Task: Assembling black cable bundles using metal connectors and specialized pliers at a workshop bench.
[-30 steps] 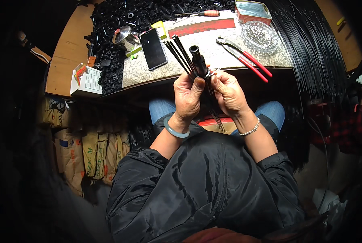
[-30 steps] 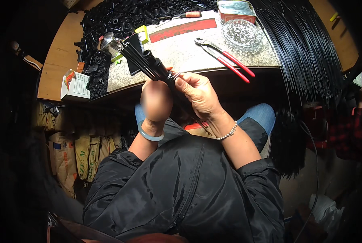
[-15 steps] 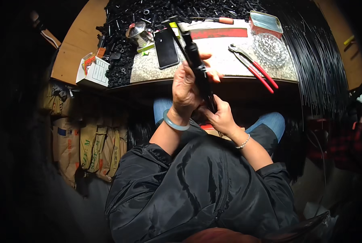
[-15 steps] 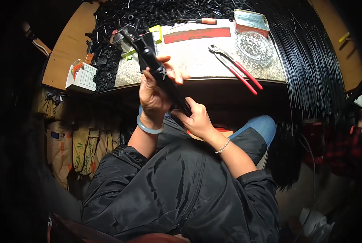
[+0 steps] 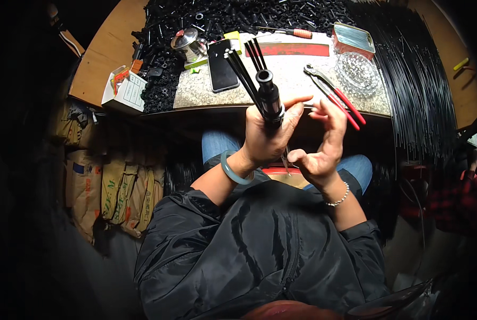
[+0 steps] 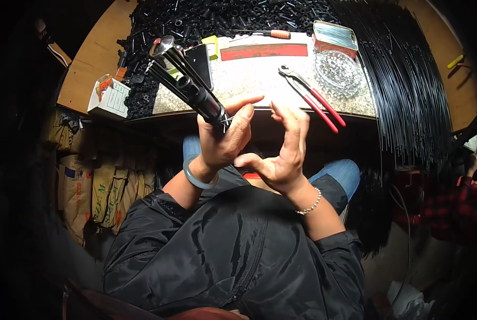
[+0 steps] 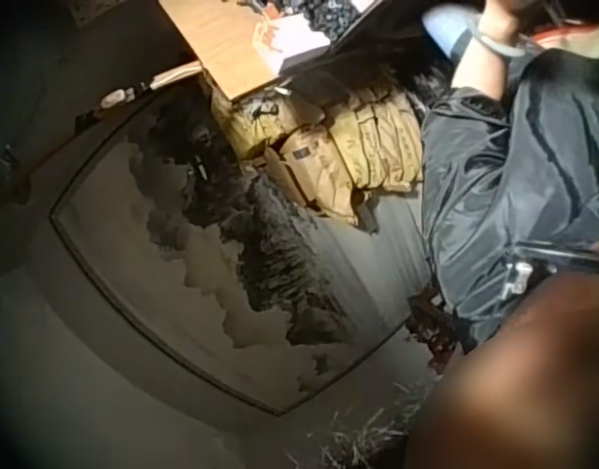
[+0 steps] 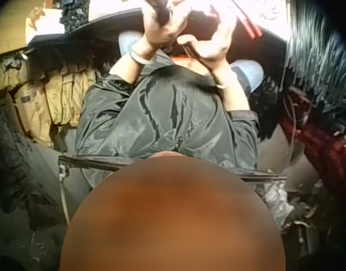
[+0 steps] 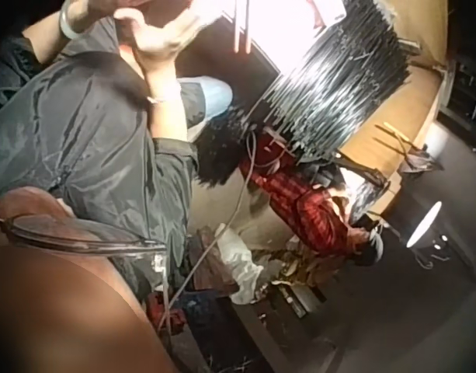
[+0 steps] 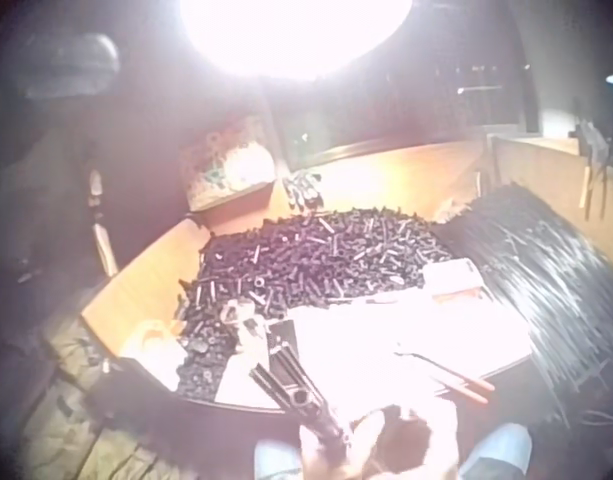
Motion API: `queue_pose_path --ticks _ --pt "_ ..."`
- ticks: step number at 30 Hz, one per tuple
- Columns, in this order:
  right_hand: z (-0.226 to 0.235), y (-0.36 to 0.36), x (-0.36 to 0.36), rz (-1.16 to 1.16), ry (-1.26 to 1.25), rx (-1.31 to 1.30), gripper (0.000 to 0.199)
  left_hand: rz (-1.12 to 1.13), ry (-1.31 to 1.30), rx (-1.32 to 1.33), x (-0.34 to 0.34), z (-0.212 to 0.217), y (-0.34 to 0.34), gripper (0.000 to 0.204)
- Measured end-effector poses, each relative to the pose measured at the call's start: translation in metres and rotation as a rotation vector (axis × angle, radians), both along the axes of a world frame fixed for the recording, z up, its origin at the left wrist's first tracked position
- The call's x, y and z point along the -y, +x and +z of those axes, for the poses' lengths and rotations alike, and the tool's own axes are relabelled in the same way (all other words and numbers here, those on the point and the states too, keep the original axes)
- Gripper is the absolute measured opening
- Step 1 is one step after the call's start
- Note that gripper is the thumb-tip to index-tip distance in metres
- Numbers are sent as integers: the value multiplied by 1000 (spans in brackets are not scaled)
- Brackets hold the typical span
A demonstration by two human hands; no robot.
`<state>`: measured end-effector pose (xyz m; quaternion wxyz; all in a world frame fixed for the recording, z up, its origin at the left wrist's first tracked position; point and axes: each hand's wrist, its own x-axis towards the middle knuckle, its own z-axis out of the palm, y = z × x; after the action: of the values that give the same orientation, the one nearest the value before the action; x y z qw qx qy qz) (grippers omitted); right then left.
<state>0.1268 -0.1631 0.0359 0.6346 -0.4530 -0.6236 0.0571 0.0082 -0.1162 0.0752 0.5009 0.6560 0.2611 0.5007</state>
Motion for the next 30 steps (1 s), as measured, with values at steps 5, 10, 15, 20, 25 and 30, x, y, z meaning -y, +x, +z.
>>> queue_pose_path --ticks 5,10,15,20,25,30 --pt "51 2 7 -86 -28 241 65 71 105 37 2 -15 5 23" --pt "48 0 10 -53 3 195 24 85 207 81 -1 -18 9 24" --pt "34 -3 5 -11 130 127 21 166 -20 69 7 1 11 19" --pt "43 3 2 -46 275 296 18 174 33 44 6 -6 13 21" --pt "50 3 13 335 -427 -469 5 119 58 -13 -1 -18 7 24" --pt "26 27 4 567 -748 -787 12 84 130 -35 -3 -17 0 26"
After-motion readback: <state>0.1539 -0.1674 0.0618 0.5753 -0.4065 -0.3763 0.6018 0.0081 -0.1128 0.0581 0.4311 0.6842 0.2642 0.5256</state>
